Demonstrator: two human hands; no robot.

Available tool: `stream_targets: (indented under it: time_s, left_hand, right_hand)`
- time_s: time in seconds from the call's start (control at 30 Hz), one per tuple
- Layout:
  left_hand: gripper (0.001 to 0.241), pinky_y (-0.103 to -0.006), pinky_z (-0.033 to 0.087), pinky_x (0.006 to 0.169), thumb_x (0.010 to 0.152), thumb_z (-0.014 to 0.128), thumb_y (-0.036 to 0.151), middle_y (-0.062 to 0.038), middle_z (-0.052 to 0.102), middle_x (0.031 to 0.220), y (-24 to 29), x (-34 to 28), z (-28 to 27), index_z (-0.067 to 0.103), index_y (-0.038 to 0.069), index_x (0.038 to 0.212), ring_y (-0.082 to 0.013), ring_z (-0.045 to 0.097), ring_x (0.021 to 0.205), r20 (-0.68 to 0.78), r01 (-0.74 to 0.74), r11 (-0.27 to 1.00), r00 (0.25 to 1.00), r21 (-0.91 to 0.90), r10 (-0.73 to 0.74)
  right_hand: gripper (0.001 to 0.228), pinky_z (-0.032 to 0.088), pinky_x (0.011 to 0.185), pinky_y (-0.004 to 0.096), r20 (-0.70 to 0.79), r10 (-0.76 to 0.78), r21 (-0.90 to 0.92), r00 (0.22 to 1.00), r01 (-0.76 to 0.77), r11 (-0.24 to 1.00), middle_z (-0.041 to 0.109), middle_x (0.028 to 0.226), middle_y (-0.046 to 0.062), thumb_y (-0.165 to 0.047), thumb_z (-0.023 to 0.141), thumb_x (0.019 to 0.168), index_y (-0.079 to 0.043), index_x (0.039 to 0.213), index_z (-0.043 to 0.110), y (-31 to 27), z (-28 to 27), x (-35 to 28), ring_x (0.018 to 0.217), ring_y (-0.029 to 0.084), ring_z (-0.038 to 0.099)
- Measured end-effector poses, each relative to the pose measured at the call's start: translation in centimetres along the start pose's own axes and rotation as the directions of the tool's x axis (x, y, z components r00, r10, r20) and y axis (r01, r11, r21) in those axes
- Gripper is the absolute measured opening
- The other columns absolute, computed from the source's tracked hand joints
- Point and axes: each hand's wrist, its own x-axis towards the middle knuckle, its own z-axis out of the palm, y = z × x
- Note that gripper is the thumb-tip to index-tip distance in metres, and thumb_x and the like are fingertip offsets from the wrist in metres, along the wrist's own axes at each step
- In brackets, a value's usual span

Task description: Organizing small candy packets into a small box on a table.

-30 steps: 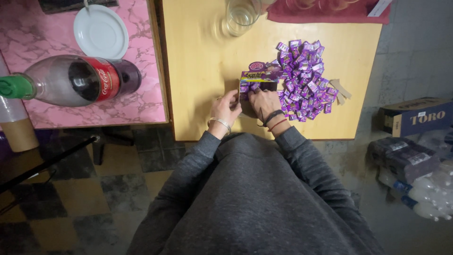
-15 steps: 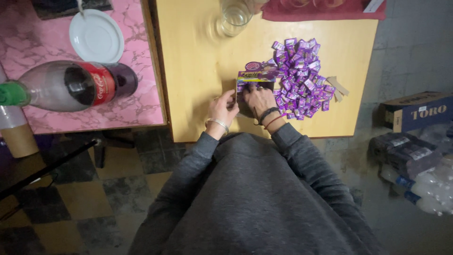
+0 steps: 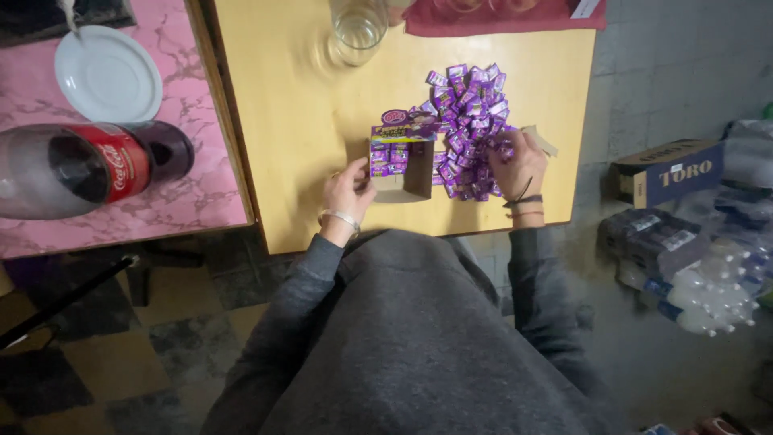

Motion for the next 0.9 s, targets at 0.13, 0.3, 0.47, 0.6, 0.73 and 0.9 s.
stream_targets:
  time_s: [0.13,0.3,0.47,0.6,0.73,0.9]
  left_hand:
    - [0.046,-0.0336,0.063,0.078,0.083,0.077,0.009,-0.014,0.078,0.101,-0.1,-0.1,0.1,0.066,0.008,0.128,-0.0229,0.079,0.086,-0.012,-0.009,0.999,1.000,0.033,0.009]
    - [0.047,-0.0337,0.064,0.078,0.083,0.076,0.009,-0.013,0.078,0.099,-0.5,-0.2,0.4,0.066,0.009,0.128,-0.0221,0.079,0.085,-0.004,0.015,1.000,1.000,0.005,-0.015]
    - [0.047,-0.0338,0.063,0.078,0.082,0.077,0.009,-0.012,0.077,0.099,-0.8,0.1,0.8,0.066,0.010,0.128,-0.0218,0.078,0.086,-0.018,0.016,1.000,1.000,-0.027,-0.017]
    - [0.048,-0.0340,0.063,0.077,0.082,0.078,0.009,-0.012,0.076,0.099,-1.0,0.1,1.1,0.066,0.011,0.128,-0.0222,0.078,0.085,-0.026,0.007,1.000,1.000,-0.010,-0.007]
    - [0.047,-0.0338,0.063,0.076,0.082,0.076,0.010,-0.011,0.076,0.096,-1.1,0.0,1.0,0.066,0.012,0.128,-0.0215,0.078,0.083,-0.019,0.037,0.999,0.999,-0.008,-0.037]
    - [0.045,-0.0349,0.063,0.075,0.080,0.078,0.009,-0.013,0.077,0.093,-0.6,0.1,0.8,0.069,0.012,0.124,-0.0234,0.078,0.081,-0.082,-0.031,0.997,0.996,0.066,0.037]
  right_hand:
    - [0.030,0.053,0.068,0.047,0.047,-0.008,-0.090,0.999,0.013,0.996,0.067,0.091,0.016,-0.015,0.086,0.079,-0.009,0.102,0.069,1.6,1.1,0.1,0.081,0.038,0.067]
    - [0.024,0.054,0.070,0.048,0.096,0.028,-0.071,0.995,-0.021,0.997,0.066,0.090,0.015,-0.017,0.083,0.079,-0.009,0.093,0.065,2.1,1.2,0.4,0.081,0.037,0.066]
    - [0.021,0.055,0.072,0.045,0.183,-0.160,0.155,0.970,0.132,0.979,0.067,0.090,0.011,-0.018,0.082,0.080,-0.009,0.093,0.068,-7.2,-2.0,0.9,0.082,0.033,0.067]
    - [0.026,0.057,0.068,0.046,0.409,-0.335,0.171,0.849,0.289,0.942,0.067,0.096,0.013,-0.021,0.080,0.080,-0.009,0.099,0.068,-12.9,2.8,-0.1,0.082,0.036,0.070]
    - [0.030,0.057,0.065,0.049,0.515,-0.321,0.128,0.795,0.299,0.946,0.066,0.094,0.018,-0.024,0.079,0.079,-0.006,0.099,0.067,-13.5,9.3,0.5,0.079,0.039,0.070]
    - [0.021,0.057,0.063,0.050,0.608,-0.298,0.054,0.736,0.336,0.940,0.067,0.089,0.020,-0.024,0.073,0.091,-0.007,0.100,0.066,-11.8,13.3,0.2,0.074,0.039,0.071]
